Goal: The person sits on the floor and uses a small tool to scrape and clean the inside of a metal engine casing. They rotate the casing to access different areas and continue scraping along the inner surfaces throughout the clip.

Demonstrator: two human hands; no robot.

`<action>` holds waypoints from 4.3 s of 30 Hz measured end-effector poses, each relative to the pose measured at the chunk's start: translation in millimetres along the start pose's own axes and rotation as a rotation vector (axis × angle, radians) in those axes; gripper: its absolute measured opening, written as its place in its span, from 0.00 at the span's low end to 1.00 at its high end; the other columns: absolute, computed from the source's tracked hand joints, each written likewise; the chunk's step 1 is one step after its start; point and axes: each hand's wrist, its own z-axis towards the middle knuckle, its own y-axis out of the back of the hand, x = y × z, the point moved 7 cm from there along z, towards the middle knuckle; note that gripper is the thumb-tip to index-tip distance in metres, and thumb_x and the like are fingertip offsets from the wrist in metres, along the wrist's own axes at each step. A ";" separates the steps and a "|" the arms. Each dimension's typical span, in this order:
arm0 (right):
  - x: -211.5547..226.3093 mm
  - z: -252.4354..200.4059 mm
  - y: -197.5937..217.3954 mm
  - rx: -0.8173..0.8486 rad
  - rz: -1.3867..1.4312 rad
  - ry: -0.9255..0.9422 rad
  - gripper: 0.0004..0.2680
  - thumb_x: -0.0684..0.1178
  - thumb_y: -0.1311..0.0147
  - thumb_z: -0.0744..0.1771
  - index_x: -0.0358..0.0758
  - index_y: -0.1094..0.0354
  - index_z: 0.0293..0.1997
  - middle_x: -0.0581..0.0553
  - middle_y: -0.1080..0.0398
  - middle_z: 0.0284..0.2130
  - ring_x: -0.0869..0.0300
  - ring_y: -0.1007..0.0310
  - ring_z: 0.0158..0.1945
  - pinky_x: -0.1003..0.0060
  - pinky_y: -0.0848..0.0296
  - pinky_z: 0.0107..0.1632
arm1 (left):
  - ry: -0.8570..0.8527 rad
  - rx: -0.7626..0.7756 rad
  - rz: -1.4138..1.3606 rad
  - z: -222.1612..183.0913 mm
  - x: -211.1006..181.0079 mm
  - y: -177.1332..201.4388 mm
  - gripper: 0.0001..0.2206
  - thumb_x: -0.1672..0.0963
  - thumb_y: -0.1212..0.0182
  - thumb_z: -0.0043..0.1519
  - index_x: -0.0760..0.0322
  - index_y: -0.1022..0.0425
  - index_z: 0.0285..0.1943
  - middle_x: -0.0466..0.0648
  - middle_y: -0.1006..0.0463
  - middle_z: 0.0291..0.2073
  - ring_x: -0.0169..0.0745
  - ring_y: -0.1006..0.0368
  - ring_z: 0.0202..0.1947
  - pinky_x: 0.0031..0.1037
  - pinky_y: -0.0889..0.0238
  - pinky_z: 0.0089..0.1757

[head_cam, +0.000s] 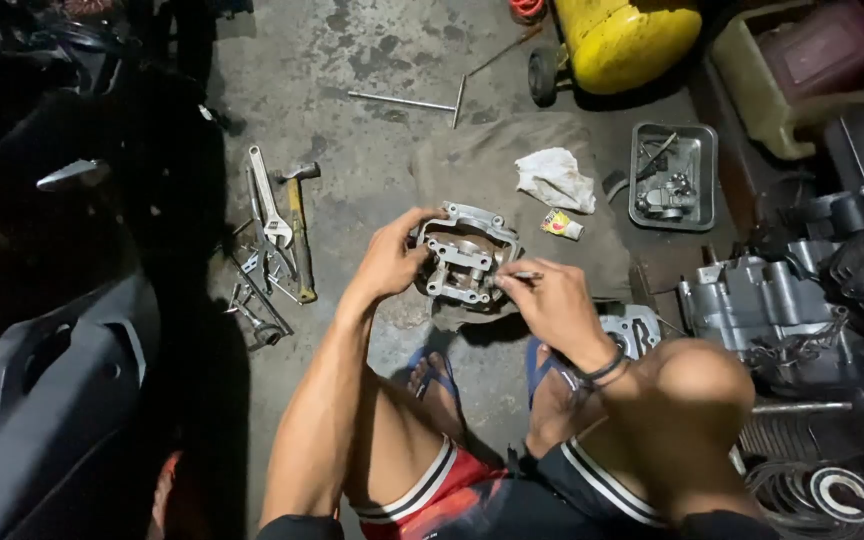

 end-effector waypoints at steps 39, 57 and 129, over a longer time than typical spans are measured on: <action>-0.3 -11.2 -16.0 0.053 -0.170 0.059 0.04 0.50 0.41 0.68 0.45 0.22 0.42 0.43 0.20 0.33 0.48 0.18 0.40 0.58 0.21 0.44 | -0.103 -0.058 -0.041 -10.6 -8.4 0.2 0.23 0.64 0.45 0.55 0.53 0.27 0.60 0.55 0.23 0.58 0.68 0.31 0.59 0.55 0.36 0.56; 1.5 -16.3 -17.4 0.003 -0.274 0.131 0.06 0.51 0.44 0.70 0.43 0.26 0.45 0.46 0.23 0.32 0.52 0.19 0.38 0.62 0.19 0.40 | -0.145 -0.088 -0.060 -10.7 -9.1 0.4 0.25 0.65 0.45 0.54 0.57 0.27 0.61 0.56 0.22 0.57 0.68 0.30 0.59 0.53 0.36 0.57; 0.6 -16.6 -20.7 0.046 -0.337 0.096 0.06 0.50 0.44 0.69 0.43 0.25 0.43 0.43 0.23 0.32 0.48 0.19 0.37 0.57 0.20 0.39 | -0.075 -0.140 0.018 -20.6 -12.4 -4.3 0.24 0.64 0.44 0.55 0.53 0.26 0.61 0.53 0.21 0.56 0.65 0.28 0.58 0.50 0.32 0.54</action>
